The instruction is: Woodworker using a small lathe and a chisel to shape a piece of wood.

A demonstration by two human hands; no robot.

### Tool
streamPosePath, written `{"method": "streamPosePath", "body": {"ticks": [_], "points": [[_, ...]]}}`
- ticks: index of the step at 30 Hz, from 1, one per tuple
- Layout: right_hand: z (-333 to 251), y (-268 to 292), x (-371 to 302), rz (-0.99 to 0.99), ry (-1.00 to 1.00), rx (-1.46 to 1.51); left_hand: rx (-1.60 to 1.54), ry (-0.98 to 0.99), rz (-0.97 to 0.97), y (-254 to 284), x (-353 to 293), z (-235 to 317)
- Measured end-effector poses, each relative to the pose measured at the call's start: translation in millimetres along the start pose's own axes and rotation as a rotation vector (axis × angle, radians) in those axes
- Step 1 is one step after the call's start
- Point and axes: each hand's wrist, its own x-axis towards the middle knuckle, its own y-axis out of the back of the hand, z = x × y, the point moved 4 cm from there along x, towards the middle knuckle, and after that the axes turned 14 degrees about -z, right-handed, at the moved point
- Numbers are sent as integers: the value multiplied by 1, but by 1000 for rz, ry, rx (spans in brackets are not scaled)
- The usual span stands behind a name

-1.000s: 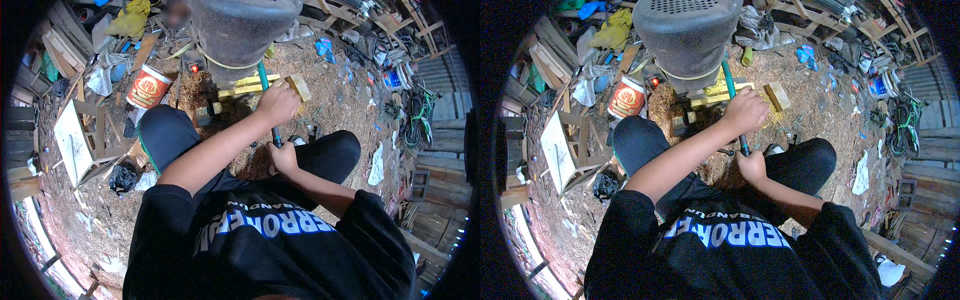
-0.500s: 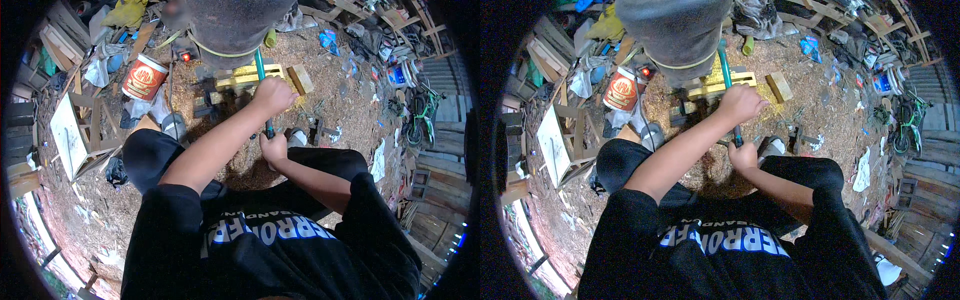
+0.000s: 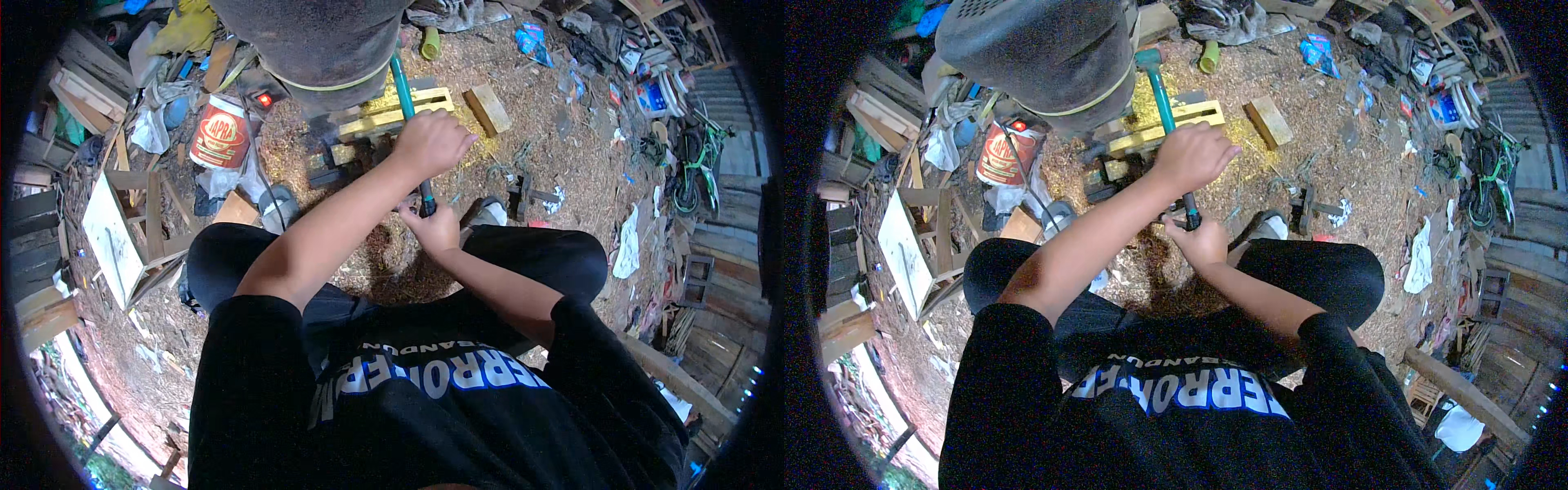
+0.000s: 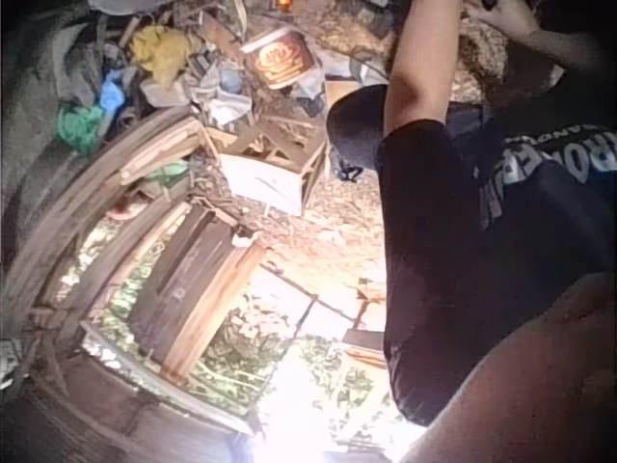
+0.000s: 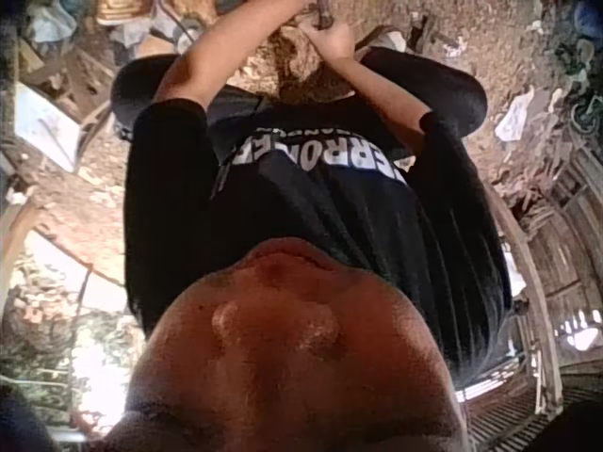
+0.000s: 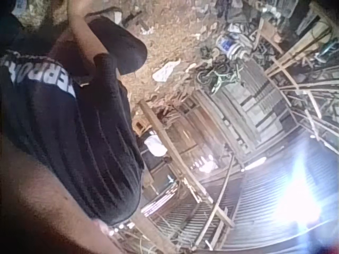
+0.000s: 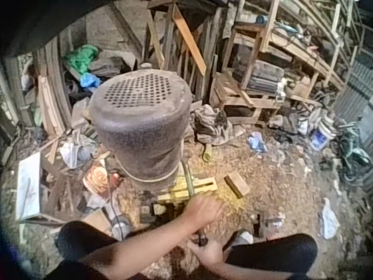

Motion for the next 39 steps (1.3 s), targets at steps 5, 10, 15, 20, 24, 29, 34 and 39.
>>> {"method": "streamPosePath", "body": {"ticks": [5,10,15,20,24,29,34,39], "points": [[7,-6,7,34,46,16,5,23,-68,-5,-2,-3],[13,-14,14,67,130,23,66,14,-28,-10,-1,-8],[27,-21,19,17,21,9,89,-8,-46,-18,-4,-7],[22,-16,17,68,52,66,138,34,-113,-16,-5,-1],[14,-15,15,42,-41,69,78,54,-115,-16,-9,-4],[12,-10,7,99,-34,57,96,56,-229,-8,-11,3],[4,8,-15,115,9,-21,18,45,-188,16,-14,17],[-19,40,-61,125,189,-92,-256,-11,79,49,-34,30]]}}
